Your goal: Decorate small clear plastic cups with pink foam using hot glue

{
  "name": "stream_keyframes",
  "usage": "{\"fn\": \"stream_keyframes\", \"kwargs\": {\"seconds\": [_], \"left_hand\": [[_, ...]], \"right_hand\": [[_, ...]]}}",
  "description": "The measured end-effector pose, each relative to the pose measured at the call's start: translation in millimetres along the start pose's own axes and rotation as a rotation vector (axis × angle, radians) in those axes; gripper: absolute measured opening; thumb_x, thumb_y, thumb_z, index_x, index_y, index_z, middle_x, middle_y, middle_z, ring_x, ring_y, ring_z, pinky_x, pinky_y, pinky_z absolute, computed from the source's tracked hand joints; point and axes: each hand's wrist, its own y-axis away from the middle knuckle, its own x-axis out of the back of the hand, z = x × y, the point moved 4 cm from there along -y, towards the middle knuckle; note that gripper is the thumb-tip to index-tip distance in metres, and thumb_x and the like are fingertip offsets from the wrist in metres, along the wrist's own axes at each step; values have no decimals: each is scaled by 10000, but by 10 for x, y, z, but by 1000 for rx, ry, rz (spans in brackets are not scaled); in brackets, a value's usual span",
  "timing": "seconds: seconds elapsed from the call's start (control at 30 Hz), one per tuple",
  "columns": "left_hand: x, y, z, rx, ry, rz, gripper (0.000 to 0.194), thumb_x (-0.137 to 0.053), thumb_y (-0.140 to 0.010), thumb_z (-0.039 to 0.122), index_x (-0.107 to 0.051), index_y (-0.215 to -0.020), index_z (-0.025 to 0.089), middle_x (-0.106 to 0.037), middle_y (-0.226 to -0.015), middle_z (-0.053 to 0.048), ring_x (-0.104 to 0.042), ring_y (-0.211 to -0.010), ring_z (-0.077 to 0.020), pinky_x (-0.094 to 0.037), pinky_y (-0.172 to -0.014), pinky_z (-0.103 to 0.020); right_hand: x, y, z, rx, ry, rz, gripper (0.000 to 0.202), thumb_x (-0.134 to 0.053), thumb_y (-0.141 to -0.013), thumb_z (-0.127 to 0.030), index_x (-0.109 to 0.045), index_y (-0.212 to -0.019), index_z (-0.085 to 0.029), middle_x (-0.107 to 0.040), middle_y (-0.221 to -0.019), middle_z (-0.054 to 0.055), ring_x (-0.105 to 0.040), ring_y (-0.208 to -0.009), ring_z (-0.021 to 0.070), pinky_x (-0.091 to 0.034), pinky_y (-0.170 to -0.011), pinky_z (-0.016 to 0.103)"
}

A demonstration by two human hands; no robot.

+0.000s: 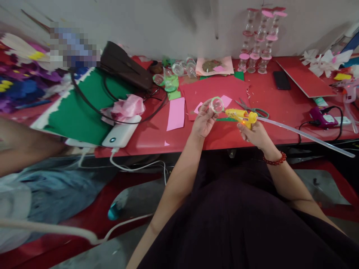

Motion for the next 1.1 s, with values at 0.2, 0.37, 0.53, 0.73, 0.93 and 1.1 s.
{"fn": "stream_keyframes", "kwargs": {"seconds": [0.2, 0.37, 0.53, 0.73, 0.93, 1.1], "left_hand": [[-6, -1, -2, -4, -9, -1, 454, -764, -871, 46, -745, -1240, 309, -752, -1121, -19, -717, -987, -132, -577, -833, -229], [-14, 2, 0, -4, -11, -5, 446, -768, -869, 44, -754, -1227, 310, -758, -1054, -7, -723, -925, -110, -581, -811, -214], [-8, 7, -2, -6, -33, 12, 416, -748, -877, 40, -765, -1207, 294, -753, -1012, -6, -713, -886, -109, -572, -805, -221], [-7, 0, -13, 13, -24, -7, 467, -752, -895, 85, -725, -1299, 317, -761, -1030, 0, -704, -830, -91, -575, -789, -213], [-42, 28, -2, 17, -35, -9, 401, -771, -890, 102, -748, -1238, 300, -758, -1042, 4, -697, -832, -80, -565, -772, -200], [-59, 41, 8, -5, -44, -20, 262, -765, -888, 81, -781, -1082, 256, -750, -975, -2, -686, -802, -82, -563, -759, -208]], "right_hand": [[13, -15, 40, -23, 19, 11, 677, -631, -825, -857, -521, -605, -226, -510, -451, -28, -443, -406, 72, -383, -439, 243], [21, -24, 76, -23, 18, 19, 660, -640, -846, -827, -516, -602, -227, -514, -452, -29, -444, -412, 73, -391, -446, 237], [53, -30, 92, -27, 27, 37, 669, -634, -841, -843, -524, -606, -226, -518, -458, -23, -453, -412, 79, -387, -442, 244], [61, -47, 79, -22, -6, 39, 659, -655, -826, -846, -524, -634, -229, -513, -464, -35, -438, -406, 74, -371, -422, 237], [60, -76, 79, -20, -39, 59, 627, -671, -813, -842, -600, -756, -221, -510, -459, -57, -435, -399, 75, -365, -413, 235], [68, -81, 66, -30, -42, 61, 601, -684, -824, -815, -639, -835, -216, -510, -458, -65, -434, -400, 79, -360, -411, 239]]}}
